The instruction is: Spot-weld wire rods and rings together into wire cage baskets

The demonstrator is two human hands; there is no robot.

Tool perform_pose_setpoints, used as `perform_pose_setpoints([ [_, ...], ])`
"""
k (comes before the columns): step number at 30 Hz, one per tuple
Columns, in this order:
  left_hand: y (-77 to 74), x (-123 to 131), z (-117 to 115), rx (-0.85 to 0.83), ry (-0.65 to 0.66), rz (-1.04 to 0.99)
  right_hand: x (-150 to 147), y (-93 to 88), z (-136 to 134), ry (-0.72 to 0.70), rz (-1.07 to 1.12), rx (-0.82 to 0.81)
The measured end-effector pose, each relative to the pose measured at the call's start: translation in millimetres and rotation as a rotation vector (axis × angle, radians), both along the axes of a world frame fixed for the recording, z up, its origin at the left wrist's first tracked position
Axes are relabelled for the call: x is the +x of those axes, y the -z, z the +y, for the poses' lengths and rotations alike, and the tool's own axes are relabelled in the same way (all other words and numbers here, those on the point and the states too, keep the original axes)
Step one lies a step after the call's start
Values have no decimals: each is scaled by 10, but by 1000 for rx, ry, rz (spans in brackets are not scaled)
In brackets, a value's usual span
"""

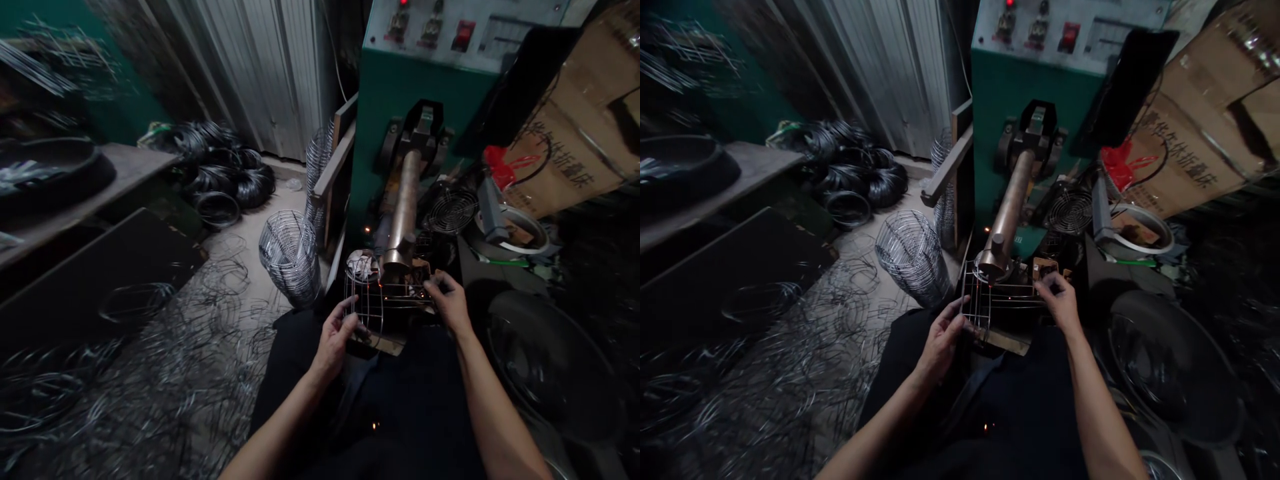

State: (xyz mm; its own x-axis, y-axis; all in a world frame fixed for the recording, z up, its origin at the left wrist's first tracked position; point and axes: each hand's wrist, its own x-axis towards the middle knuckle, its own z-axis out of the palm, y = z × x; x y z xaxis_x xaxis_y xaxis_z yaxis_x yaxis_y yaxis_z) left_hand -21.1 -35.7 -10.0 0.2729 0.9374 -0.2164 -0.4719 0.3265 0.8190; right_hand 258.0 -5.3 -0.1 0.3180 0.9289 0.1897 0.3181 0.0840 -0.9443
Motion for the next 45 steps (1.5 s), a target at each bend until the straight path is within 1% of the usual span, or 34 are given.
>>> perform_pose_setpoints([
  [3,-41,2,0,-2,15,55,-60,86,-159,70,2,146],
  [6,-46,27,-25,-30,-25,72,-124,161,-265,47,-26,159],
  [8,-38,45,-47,-44,-46,70,-155,163,-278,28,-34,141],
  [12,-48,73,-56,-40,-88,38,-180,88,-201,8,-55,158],
  [15,-79,89,-17,-46,-109,30,-181,52,-116,-10,-83,163],
  [20,-86,113,94,-31,-100,35,-180,43,-3,-29,-101,166],
  [24,-82,137,158,-17,-69,20,-166,18,80,-41,-88,179],
  [31,-155,180,221,-32,-92,23,-118,24,193,-44,-63,190],
  [40,-80,210,283,-34,-87,-9,-82,76,241,-27,-93,211],
  [43,-120,208,274,-29,-88,-2,-63,107,191,-9,-72,221],
  [45,-175,213,209,-51,-95,-8,-41,168,77,40,-18,240],
])
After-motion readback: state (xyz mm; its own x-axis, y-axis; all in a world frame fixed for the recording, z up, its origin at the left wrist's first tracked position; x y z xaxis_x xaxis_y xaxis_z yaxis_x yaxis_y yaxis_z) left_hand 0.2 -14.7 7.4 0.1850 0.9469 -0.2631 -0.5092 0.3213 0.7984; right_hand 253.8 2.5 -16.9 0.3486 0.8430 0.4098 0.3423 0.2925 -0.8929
